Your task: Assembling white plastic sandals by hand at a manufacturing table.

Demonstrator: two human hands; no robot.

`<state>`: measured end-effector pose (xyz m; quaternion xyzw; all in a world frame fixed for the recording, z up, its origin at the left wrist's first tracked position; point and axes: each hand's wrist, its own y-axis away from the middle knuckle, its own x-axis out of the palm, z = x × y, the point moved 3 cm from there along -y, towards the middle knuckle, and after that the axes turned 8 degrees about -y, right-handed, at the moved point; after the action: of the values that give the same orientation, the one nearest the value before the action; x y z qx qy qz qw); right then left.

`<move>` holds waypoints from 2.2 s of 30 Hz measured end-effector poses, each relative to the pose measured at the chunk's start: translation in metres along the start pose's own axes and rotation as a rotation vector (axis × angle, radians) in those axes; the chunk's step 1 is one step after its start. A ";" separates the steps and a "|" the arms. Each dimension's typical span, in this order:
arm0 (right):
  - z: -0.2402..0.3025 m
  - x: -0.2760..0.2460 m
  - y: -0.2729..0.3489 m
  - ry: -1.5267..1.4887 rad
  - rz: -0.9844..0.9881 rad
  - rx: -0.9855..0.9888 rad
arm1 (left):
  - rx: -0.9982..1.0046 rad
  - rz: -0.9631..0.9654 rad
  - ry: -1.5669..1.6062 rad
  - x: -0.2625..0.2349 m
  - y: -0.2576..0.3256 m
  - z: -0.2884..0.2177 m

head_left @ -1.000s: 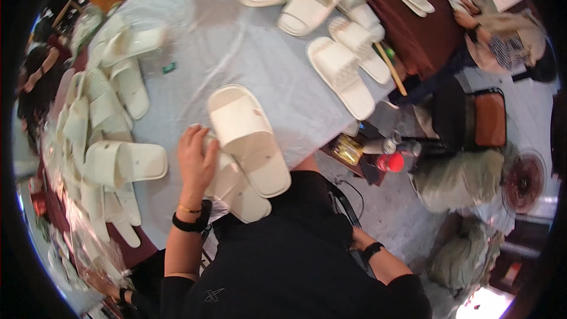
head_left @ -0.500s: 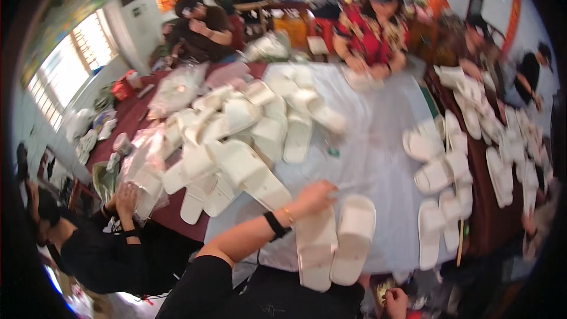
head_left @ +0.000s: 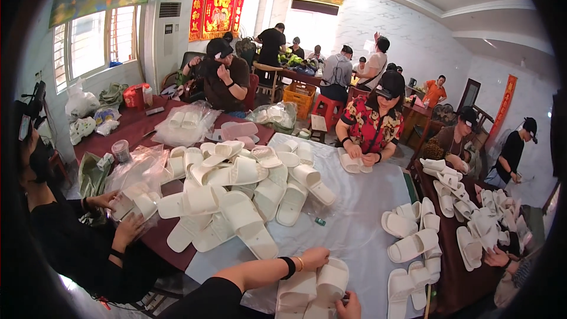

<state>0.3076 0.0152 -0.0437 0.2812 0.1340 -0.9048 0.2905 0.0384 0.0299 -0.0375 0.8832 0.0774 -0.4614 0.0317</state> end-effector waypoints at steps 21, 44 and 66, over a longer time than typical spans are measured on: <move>0.080 -0.034 -0.049 -0.094 -0.251 -0.271 | 0.042 -0.096 0.095 -0.056 0.026 -0.057; 0.114 0.015 -0.096 -0.391 0.259 -0.139 | 0.114 -0.027 -0.576 -0.025 -0.010 0.015; 0.118 -0.170 -0.060 -0.633 -0.658 -0.276 | -0.016 -0.300 -0.667 -0.032 -0.012 0.045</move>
<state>0.3351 0.0912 0.1558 -0.1068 0.2397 -0.9637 0.0496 -0.0179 0.0327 -0.0369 0.6629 0.1950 -0.7229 -0.0060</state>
